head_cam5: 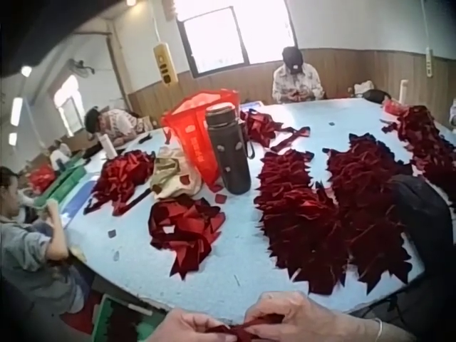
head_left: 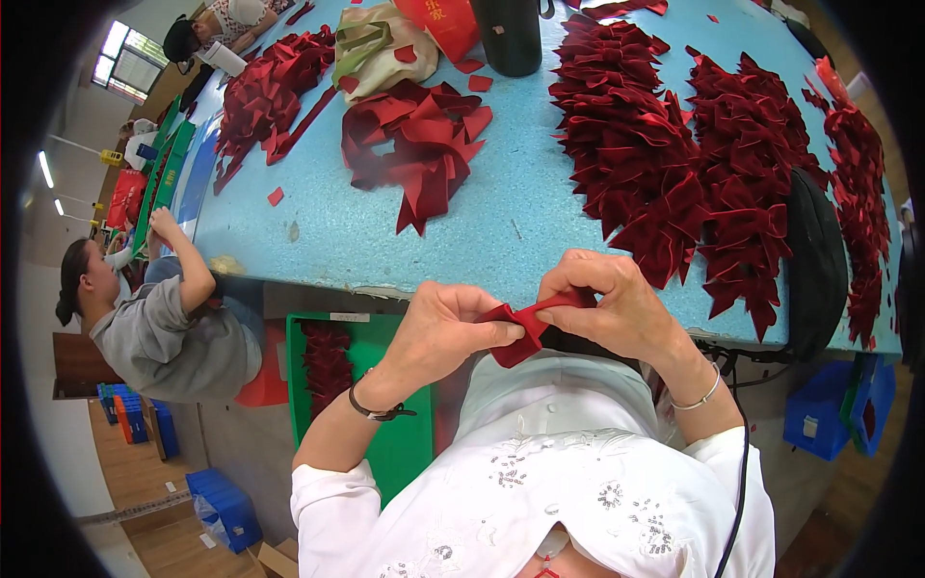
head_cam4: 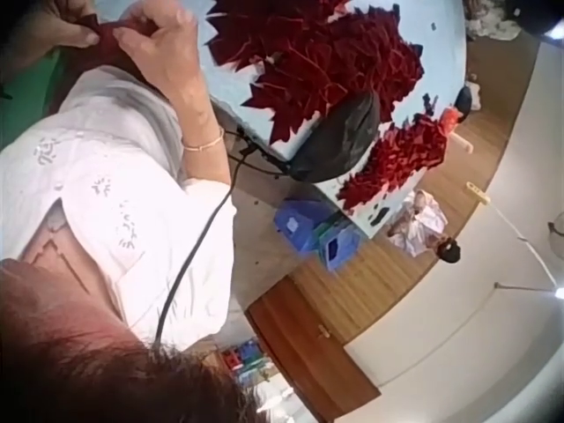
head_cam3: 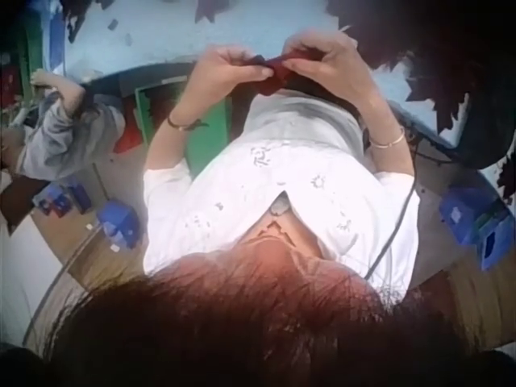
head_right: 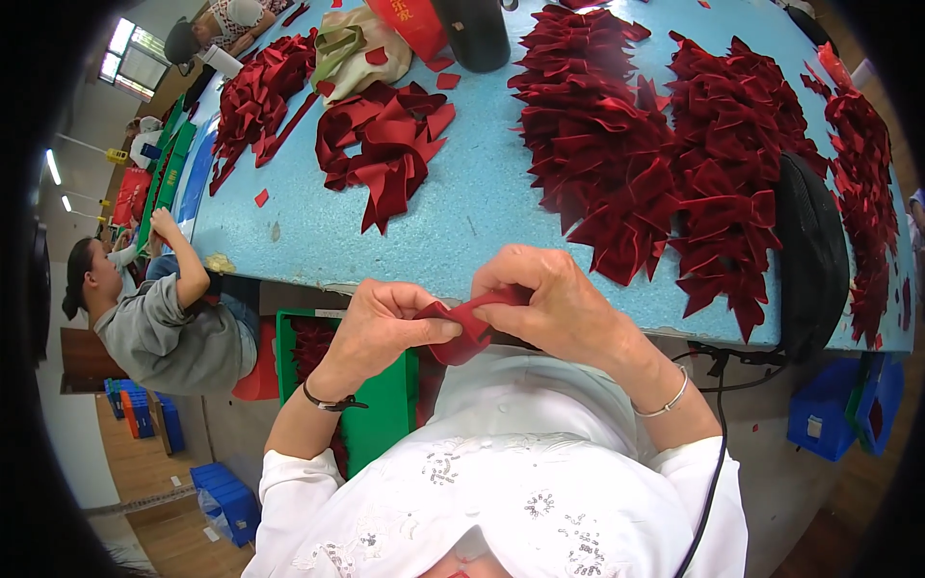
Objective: Folding and assembling red fabric strips into decorative bows at a factory workstation.
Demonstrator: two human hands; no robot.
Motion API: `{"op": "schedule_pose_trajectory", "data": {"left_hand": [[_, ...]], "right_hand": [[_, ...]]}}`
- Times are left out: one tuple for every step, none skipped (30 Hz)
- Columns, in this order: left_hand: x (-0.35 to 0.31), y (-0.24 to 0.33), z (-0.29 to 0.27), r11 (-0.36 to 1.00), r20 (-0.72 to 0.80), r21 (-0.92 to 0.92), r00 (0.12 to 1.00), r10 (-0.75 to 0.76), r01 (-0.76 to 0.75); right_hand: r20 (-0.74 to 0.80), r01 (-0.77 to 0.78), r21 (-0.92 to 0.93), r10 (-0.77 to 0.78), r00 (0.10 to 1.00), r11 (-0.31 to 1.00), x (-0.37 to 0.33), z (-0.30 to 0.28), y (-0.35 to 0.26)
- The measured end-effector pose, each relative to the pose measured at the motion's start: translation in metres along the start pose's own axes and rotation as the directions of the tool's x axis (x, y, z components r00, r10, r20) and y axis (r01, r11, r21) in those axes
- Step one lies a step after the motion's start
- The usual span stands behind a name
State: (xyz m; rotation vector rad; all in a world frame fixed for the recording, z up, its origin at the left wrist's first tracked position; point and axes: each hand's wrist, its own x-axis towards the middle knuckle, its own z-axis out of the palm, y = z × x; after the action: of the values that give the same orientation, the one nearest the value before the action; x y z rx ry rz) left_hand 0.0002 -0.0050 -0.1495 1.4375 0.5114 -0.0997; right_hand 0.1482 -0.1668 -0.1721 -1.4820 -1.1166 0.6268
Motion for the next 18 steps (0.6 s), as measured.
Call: {"op": "schedule_pose_trajectory", "data": {"left_hand": [[-0.001, 0.001, -0.001, 1.0, 0.01, 0.026, 1.0, -0.008, 0.008], [-0.002, 0.002, -0.003, 0.999, 0.02, 0.051, 1.0, -0.017, 0.016], [-0.003, 0.003, -0.003, 0.997, 0.03, 0.076, 0.999, -0.027, 0.025], [-0.004, 0.004, -0.002, 0.997, 0.029, 0.077, 0.999, -0.026, 0.024], [-0.005, 0.005, -0.001, 0.999, 0.021, 0.053, 1.0, -0.003, 0.002], [-0.006, 0.006, 0.0, 0.999, 0.012, 0.03, 1.0, 0.019, -0.019], [-0.006, 0.006, 0.0, 0.999, 0.003, 0.006, 0.999, 0.041, -0.041], [-0.006, 0.005, 0.0, 0.999, 0.003, 0.006, 0.999, 0.041, -0.041], [-0.006, 0.003, -0.001, 0.999, -0.013, 0.009, 0.999, 0.048, -0.048], [-0.006, 0.001, -0.001, 0.998, -0.03, 0.011, 0.998, 0.055, -0.055], [-0.005, 0.0, -0.002, 0.998, -0.046, 0.013, 0.997, 0.062, -0.061], [-0.005, 0.0, -0.002, 0.998, -0.045, 0.013, 0.997, 0.061, -0.06], [-0.005, -0.001, -0.003, 0.999, -0.058, 0.006, 0.997, 0.049, -0.048], [-0.005, -0.001, -0.004, 0.999, -0.07, 0.0, 0.997, 0.036, -0.037], [-0.005, -0.002, -0.005, 1.0, -0.083, -0.007, 0.996, 0.024, -0.025], [-0.004, -0.003, -0.006, 1.0, -0.084, -0.009, 0.996, 0.023, -0.024], [-0.003, -0.004, -0.006, 1.0, -0.083, 0.011, 0.997, 0.007, -0.006], [-0.003, -0.005, -0.006, 0.999, -0.081, 0.029, 0.997, -0.011, 0.013]], "right_hand": [[0.011, 0.019, -0.008, -0.019, 1.0, 1.0, 0.0, -0.001, 0.002], [0.023, 0.039, -0.015, -0.038, 0.999, 0.999, 0.0, -0.002, 0.002], [0.023, 0.041, -0.016, -0.04, 0.999, 0.999, 0.0, -0.002, 0.0], [0.046, -0.007, 0.011, 0.006, 0.999, 1.0, -0.001, -0.003, -0.002], [0.072, -0.055, 0.038, 0.052, 0.996, 0.998, -0.001, -0.004, -0.005], [0.098, -0.104, 0.063, 0.098, 0.99, 0.993, -0.001, -0.004, -0.006], [0.099, -0.104, 0.064, 0.097, 0.99, 0.993, -0.001, -0.003, -0.006], [0.118, -0.146, 0.106, 0.133, 0.984, 0.984, -0.002, -0.003, -0.006], [0.139, -0.189, 0.148, 0.169, 0.976, 0.971, -0.002, -0.002, -0.005], [0.161, -0.232, 0.189, 0.203, 0.966, 0.954, -0.002, -0.001, -0.005], [0.161, -0.233, 0.189, 0.204, 0.966, 0.954, -0.002, 0.0, -0.003], [0.16, -0.261, 0.224, 0.229, 0.96, 0.939, -0.002, 0.002, -0.001], [0.163, -0.289, 0.259, 0.253, 0.954, 0.922, -0.002, 0.003, 0.002], [0.167, -0.315, 0.292, 0.276, 0.946, 0.903, -0.001, 0.004, 0.004], [0.169, -0.317, 0.292, 0.277, 0.946, 0.902, -0.001, 0.005, 0.005], [0.179, -0.33, 0.284, 0.288, 0.941, 0.9, -0.002, 0.006, 0.007], [0.189, -0.343, 0.276, 0.299, 0.935, 0.898, -0.002, 0.007, 0.008], [0.199, -0.357, 0.267, 0.311, 0.929, 0.895, -0.001, 0.007, 0.009]]}}
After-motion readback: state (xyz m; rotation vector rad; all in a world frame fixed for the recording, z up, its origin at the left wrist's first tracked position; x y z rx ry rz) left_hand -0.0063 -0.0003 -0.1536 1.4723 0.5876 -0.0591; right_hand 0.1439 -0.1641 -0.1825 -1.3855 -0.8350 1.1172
